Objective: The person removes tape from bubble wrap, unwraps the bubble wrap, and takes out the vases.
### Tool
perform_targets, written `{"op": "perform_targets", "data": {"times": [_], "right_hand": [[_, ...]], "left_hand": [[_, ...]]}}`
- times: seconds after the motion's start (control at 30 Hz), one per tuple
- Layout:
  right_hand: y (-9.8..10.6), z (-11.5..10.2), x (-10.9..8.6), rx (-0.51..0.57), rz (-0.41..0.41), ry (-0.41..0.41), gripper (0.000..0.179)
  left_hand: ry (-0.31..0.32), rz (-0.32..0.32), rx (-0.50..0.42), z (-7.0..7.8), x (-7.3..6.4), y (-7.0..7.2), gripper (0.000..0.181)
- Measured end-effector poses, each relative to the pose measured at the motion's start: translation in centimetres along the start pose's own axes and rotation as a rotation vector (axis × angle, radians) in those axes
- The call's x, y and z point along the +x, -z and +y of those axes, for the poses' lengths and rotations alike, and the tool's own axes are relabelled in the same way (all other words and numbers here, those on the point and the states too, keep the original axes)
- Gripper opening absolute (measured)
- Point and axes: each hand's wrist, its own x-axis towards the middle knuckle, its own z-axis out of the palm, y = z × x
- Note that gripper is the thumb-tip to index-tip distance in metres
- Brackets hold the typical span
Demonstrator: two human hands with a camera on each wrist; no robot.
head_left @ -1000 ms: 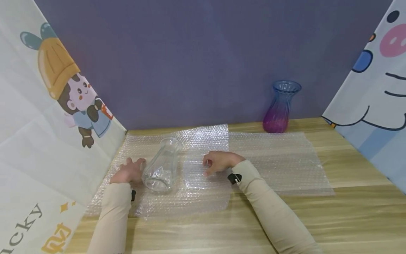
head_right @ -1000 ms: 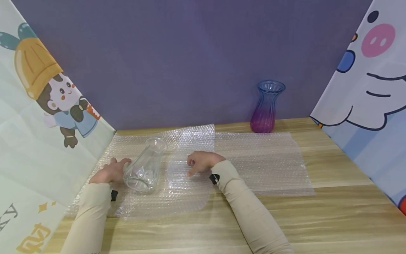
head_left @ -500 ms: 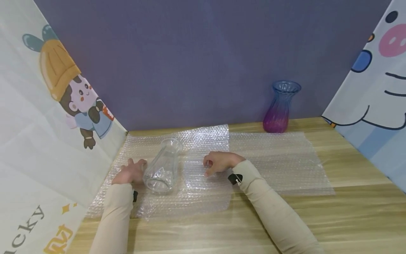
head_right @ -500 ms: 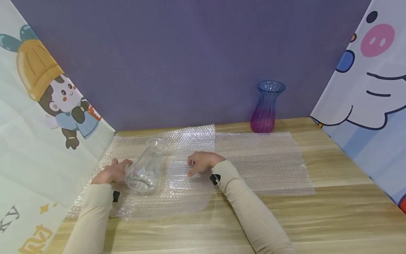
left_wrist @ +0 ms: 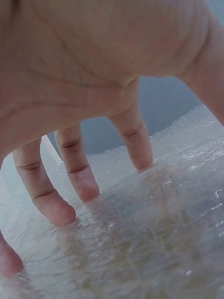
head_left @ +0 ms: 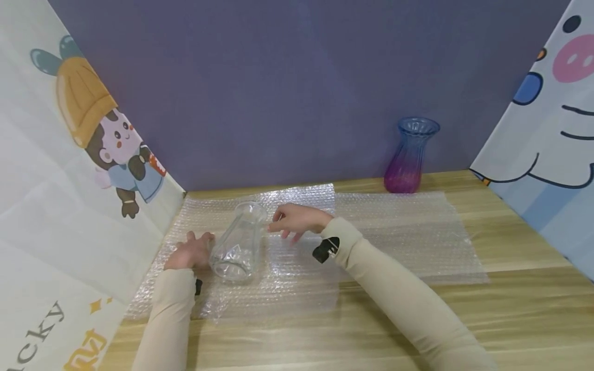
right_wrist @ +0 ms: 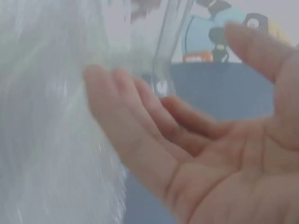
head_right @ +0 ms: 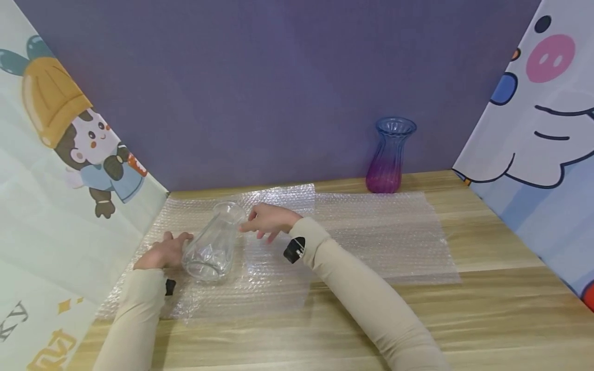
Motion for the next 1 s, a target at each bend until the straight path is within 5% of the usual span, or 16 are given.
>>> {"op": "perform_targets", "data": {"times": [0.2,0.5,0.77,1.0], "right_hand": [[-1.7,-0.8,1.6,0.233,-0.005,-0.041,0.057],[-3.8,-0.5,3.6,0.511,-0.016,-0.139,0.099],[-5.1,0.1,4.4,0.596,-0.083,-0.129,0.067],[-6.2,0.0,5.2,0.555,-0.049,-0.154,0.071]], "left_hand": [[-0.014,0.008,-0.006,0.1,-0.1,-0.1,0.071],[-0.015,0.014,-0.003,-0.2,-0.2,-0.2,0.067],[-0.021,0.021,-0.005,-0.1,-0.1,-0.3,0.072],[-0.013,0.019,-0.011,-0.2,0.0,-0.4,0.078]]}}
